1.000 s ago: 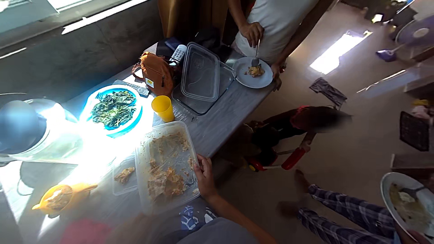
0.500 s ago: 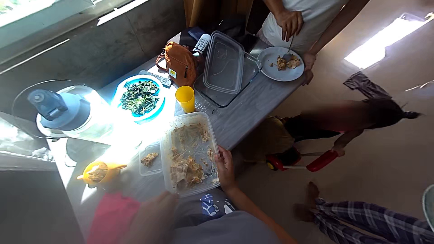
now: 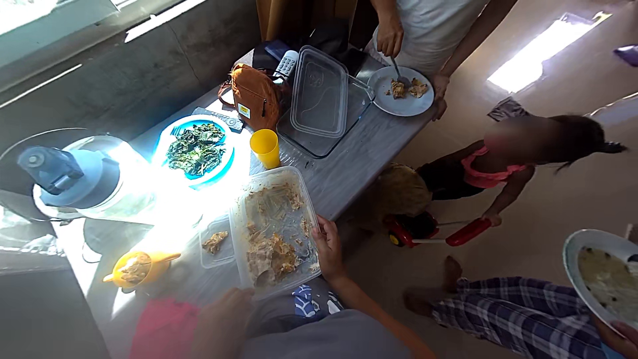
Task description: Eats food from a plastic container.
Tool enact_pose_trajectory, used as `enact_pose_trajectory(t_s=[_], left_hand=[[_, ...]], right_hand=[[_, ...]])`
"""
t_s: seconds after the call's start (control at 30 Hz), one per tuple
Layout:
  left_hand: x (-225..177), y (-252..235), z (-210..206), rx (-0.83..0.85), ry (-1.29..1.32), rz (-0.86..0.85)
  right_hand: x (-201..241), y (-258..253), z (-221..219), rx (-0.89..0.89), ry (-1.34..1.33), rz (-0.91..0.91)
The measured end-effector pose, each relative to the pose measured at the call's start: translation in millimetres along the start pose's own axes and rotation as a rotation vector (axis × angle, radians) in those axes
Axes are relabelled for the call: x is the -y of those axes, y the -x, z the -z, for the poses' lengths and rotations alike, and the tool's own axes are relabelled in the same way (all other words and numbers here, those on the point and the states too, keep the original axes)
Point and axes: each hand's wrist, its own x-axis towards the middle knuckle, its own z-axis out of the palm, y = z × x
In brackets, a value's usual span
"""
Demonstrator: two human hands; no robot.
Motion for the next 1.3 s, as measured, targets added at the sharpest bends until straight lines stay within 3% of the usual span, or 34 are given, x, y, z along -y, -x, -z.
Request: enact_pose_trajectory(t_s=[0.4,0.63,0.73,0.9,1.1,1.23,1.3], left_hand=[[9.6,14.9,-29.0,-0.127,0.084,0.102],[33.8,11.6,-7.9,-0.009,0.389,0.202],[40.1,3.4,10.3,0.09,0.398,0.216],[42.3,2.1,8.8,-0.033,0.41,0.253],[61.2,1.9,4.0,-0.058,0.564,0.279],[33.6,-2.3,-10.3,-0.092,0.561,0.389],[15.4,-3.6,-19.8,-0.089,0.393,0.286]], right_hand=[[0.6,-2.8,0.3,0.005,-0.022,-0.014],[4.1,-1.4,-0.1,0.039,-0.014,-0.009],[3.5,-2.5,3.7,0.049,0.02,0.017],[-0.7,0.0,3.1,0.056,0.031,0.052],[0.6,-0.2,4.1,0.057,0.019,0.045],[0.0,2.9,1.1,0.026,0.041,0.033],[-1.2,3.9,0.0,0.019,0.04,0.036]])
